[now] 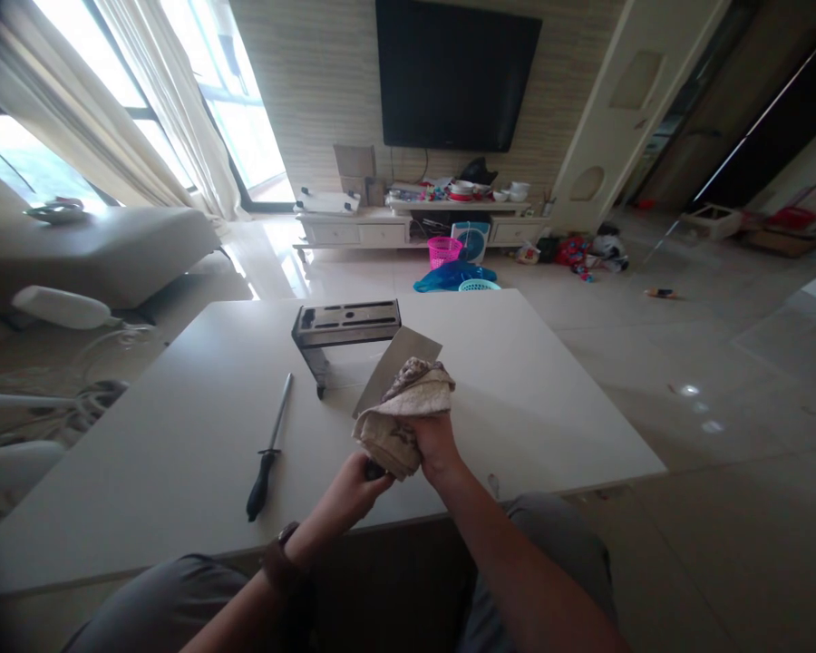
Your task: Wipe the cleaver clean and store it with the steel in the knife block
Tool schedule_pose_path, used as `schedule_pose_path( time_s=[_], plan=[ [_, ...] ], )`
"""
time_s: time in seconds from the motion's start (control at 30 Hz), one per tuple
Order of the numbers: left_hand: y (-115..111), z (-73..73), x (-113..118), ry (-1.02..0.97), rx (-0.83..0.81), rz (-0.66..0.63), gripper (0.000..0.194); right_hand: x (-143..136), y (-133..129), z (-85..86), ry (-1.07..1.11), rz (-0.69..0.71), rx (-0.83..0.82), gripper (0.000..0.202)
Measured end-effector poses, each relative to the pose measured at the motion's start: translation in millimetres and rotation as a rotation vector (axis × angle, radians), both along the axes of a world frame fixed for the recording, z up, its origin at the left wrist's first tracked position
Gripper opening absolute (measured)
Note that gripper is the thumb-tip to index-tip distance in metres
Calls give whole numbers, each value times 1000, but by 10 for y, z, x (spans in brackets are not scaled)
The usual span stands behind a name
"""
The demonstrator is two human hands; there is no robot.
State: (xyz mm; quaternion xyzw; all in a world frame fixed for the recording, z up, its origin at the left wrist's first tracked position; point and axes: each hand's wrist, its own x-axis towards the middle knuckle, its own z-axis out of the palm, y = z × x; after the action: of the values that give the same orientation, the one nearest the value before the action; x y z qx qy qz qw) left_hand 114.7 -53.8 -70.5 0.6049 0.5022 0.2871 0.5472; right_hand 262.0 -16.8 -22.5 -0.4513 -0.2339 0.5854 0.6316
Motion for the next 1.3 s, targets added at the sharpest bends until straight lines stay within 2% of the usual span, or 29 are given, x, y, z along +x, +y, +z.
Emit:
schedule_pose_path(
  time_s=[0.1,0.23,0.37,0.43,0.53,0.63,0.73,0.87,0.97,1.13,1.3],
  plan=[
    [-1,26,-28,150,111,-9,20,19,27,17,36,-31,27,47],
    [5,139,-77,319,94,-57,28,240,156,65,122,-102,66,37],
    [4,235,-136,362,119,-122,27,646,331,115,148,-192,88,34],
    [7,255,-167,379,132,-139,27,814,396,135,128,-273,151,32],
    [26,250,-195,387,146,-138,26,896,426,150,76,-335,215,31],
    [47,208,-181,352,148,-98,28,748,366,149,103,-229,127,29],
    [44,140,-128,303,143,-47,28,469,246,132,116,-94,66,32],
    [14,46,-50,280,150,0,25,113,83,61,62,-33,75,39],
    [3,-3,-22,219,134,-14,21,-57,3,-22,86,-20,18,41],
    [2,-21,-23,181,134,-39,13,-151,-37,-90,89,-81,-52,44],
    [-5,75,-18,195,145,-67,12,-9,58,-19,137,-122,-52,38]
  ],
)
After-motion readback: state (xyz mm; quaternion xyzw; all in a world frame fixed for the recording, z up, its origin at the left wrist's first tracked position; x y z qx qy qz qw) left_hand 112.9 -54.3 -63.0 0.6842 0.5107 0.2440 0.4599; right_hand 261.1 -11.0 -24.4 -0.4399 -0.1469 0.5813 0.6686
